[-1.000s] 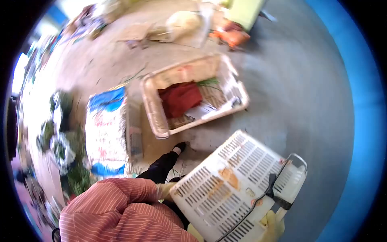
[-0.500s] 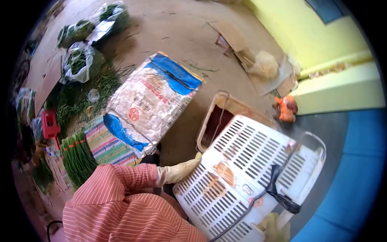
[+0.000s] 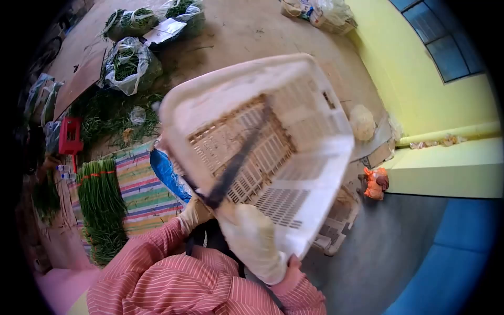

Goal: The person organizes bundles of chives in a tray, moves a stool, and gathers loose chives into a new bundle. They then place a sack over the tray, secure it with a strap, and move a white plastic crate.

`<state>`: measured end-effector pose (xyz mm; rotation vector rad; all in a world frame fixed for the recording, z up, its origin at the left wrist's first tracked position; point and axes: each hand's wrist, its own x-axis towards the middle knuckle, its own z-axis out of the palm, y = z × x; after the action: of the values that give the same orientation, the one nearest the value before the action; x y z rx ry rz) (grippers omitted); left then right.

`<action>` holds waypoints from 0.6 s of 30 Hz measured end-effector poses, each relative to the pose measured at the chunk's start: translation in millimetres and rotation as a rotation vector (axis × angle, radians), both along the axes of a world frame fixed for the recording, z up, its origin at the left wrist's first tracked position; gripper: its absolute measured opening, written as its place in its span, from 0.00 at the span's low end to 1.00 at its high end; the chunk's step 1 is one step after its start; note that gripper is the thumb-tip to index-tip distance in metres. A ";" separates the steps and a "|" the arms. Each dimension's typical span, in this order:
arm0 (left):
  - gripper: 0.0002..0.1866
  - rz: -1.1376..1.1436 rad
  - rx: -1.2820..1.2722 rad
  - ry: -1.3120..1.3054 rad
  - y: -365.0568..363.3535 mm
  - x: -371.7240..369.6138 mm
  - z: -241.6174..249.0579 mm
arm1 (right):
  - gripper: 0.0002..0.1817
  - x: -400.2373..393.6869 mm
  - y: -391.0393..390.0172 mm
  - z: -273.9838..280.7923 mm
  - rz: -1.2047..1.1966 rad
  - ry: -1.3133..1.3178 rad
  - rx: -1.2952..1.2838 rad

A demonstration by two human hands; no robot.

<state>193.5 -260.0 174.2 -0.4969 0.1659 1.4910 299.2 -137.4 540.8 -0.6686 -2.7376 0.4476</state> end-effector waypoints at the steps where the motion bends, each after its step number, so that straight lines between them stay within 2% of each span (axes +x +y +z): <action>1: 0.31 0.027 -0.091 0.043 -3.8 -4.9 8.0 | 0.09 -13.6 -2.2 -10.8 0.023 -0.047 -0.091; 3: 0.32 0.077 -0.149 0.139 -16.7 -15.5 14.7 | 0.07 -41.3 -8.8 -34.8 0.093 0.052 -0.247; 5: 0.32 0.126 -0.193 0.210 -35.4 -28.1 17.3 | 0.08 -63.0 -32.4 -68.3 0.107 -0.046 -0.214; 6: 0.33 0.149 -0.220 0.245 -45.9 -35.2 16.5 | 0.09 -77.7 -37.4 -72.2 0.237 0.016 -0.142; 9: 0.34 0.210 -0.296 0.401 -83.7 -65.0 13.7 | 0.07 -108.2 -83.7 -114.7 0.246 -0.039 -0.157; 11: 0.36 0.210 -0.367 0.597 -109.1 -76.8 19.4 | 0.07 -99.8 -98.4 -137.4 0.278 -0.003 -0.203; 14: 0.37 0.135 -0.476 1.040 -142.4 -108.3 31.2 | 0.16 -99.9 -117.3 -176.9 0.187 -0.062 -0.481; 15: 0.37 0.134 -0.482 1.028 -146.5 -122.2 41.9 | 0.16 -99.8 -121.3 -189.2 0.189 -0.074 -0.485; 17: 0.44 0.407 -0.293 0.340 -147.3 -162.4 72.8 | 0.06 -103.5 -118.7 -200.3 0.131 -0.473 -0.843; 18: 0.44 0.427 -0.306 0.318 -148.7 -180.8 88.5 | 0.08 -104.9 -109.7 -192.4 0.290 -0.265 -0.513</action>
<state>12.7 -408.7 262.7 -0.5593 0.5722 1.9730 194.3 -247.1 348.4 -0.4632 -2.9993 1.2381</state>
